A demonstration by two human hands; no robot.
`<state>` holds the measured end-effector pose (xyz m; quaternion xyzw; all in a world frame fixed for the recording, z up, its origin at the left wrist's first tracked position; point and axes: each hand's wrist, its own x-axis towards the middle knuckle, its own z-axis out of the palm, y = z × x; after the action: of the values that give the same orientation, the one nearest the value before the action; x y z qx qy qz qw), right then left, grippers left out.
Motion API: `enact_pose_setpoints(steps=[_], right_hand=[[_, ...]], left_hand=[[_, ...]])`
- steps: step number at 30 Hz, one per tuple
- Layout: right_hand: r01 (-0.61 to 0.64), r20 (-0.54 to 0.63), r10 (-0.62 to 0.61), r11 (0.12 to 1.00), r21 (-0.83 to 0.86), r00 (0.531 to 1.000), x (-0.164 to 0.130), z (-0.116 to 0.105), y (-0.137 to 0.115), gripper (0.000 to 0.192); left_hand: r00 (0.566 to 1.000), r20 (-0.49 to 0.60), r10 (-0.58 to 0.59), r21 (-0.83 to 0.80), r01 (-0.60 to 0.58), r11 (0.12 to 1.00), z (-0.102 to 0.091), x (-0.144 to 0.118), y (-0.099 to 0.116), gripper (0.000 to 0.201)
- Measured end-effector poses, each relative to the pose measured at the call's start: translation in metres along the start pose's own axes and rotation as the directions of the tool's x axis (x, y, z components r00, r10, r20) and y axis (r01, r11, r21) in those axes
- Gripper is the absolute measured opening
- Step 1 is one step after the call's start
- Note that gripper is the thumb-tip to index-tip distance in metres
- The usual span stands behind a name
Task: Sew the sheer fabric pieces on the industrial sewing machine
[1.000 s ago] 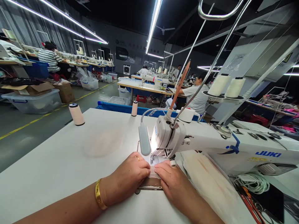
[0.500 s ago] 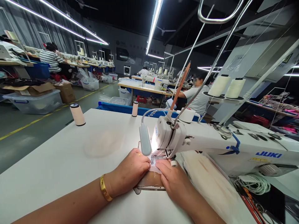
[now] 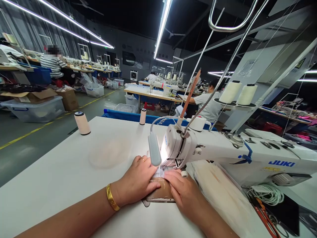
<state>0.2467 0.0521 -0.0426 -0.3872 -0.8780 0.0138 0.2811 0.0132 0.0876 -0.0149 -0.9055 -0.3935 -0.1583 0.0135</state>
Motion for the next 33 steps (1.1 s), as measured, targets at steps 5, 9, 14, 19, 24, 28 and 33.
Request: enact_pose_setpoints(steps=[5,9,14,19,24,28,33], right_hand=[[0.096,-0.013,-0.095,0.984,0.151,0.995,0.004,-0.011,-0.016,0.044],[0.02,0.091,-0.029,0.996,0.09,0.995,0.001,-0.009,-0.016,0.029],[0.02,0.105,-0.016,0.999,-0.036,0.994,-0.003,-0.006,-0.009,0.024],[0.031,0.139,-0.025,0.999,-0.043,0.99,-0.003,-0.009,-0.007,0.028],[0.017,0.146,-0.004,0.996,-0.087,0.989,-0.005,-0.009,-0.008,0.028],[0.01,0.136,0.001,0.996,-0.084,0.991,-0.006,-0.006,-0.007,0.028],[-0.026,0.119,0.033,0.997,-0.066,0.992,-0.005,-0.005,-0.004,0.027]], left_hand=[[0.998,0.03,0.062,-0.089,-0.059,0.994,-0.011,-0.006,0.011,0.03],[0.986,0.147,0.075,-0.306,-0.027,0.952,-0.02,-0.01,0.013,0.025],[0.978,0.197,0.067,-0.233,-0.02,0.972,-0.013,-0.011,0.008,0.024],[0.983,0.074,0.166,-0.207,-0.147,0.967,0.0,-0.012,0.012,0.028],[0.986,0.028,0.165,-0.213,-0.156,0.965,0.005,-0.015,0.012,0.024],[0.982,-0.02,0.188,-0.206,-0.188,0.96,0.006,-0.016,0.011,0.026],[0.981,-0.04,0.189,-0.175,-0.193,0.965,0.006,-0.013,0.009,0.026]])
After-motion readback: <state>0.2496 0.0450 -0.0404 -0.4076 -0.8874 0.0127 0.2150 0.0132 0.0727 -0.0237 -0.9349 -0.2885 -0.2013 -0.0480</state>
